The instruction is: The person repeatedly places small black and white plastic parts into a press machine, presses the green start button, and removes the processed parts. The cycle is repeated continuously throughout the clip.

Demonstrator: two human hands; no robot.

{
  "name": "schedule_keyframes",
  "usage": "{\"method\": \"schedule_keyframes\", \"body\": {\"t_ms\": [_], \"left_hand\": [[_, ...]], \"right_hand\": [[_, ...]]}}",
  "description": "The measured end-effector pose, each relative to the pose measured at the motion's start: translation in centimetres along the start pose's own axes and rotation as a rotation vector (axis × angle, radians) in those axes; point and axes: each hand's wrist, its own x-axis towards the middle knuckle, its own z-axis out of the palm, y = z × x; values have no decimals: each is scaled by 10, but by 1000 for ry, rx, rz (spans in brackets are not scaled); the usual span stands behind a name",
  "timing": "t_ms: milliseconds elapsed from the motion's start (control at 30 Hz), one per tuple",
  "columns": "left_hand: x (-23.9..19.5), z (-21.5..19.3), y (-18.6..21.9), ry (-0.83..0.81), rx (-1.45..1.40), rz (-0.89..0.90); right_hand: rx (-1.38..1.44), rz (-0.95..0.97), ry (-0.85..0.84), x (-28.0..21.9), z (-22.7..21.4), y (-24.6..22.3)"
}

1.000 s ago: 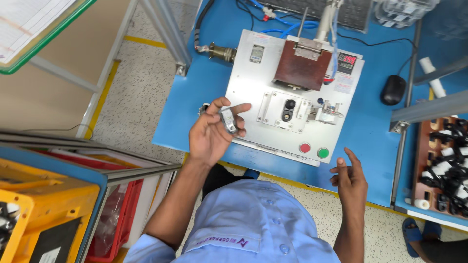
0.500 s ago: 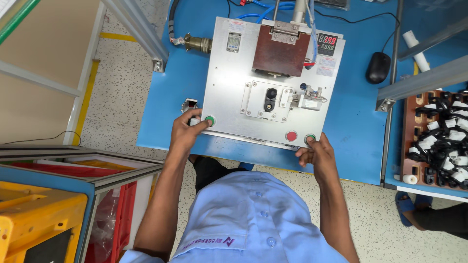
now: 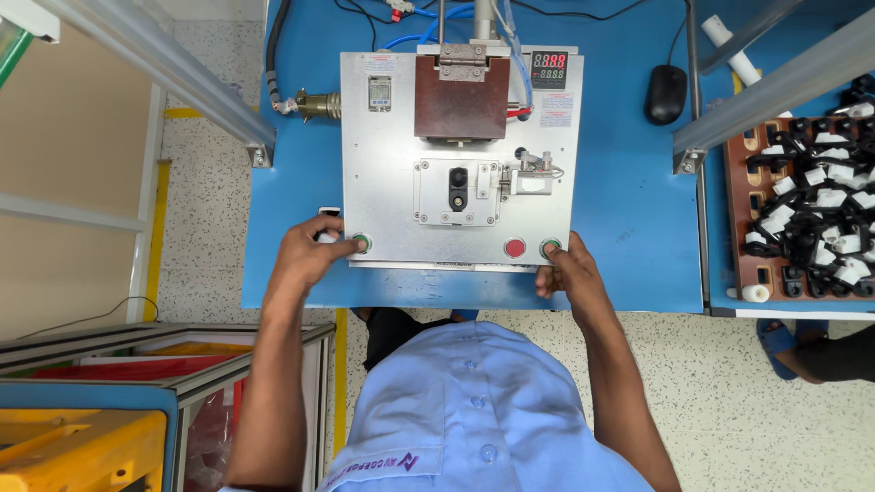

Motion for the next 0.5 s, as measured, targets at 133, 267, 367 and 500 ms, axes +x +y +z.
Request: {"method": "schedule_keyframes", "body": {"t_ms": [133, 267, 367, 500], "left_hand": [[-19, -6, 58, 165, 378, 297], [-41, 13, 125, 134, 148, 695], [-43, 20, 163, 107, 432, 905], [-26, 22, 190, 71, 953, 970]], "right_hand": [[28, -28, 7, 0, 0, 8], [-34, -61, -42, -3, 3, 0], [-24, -107, -50, -13, -7, 5], [53, -187, -87, -22, -35, 31]]}}
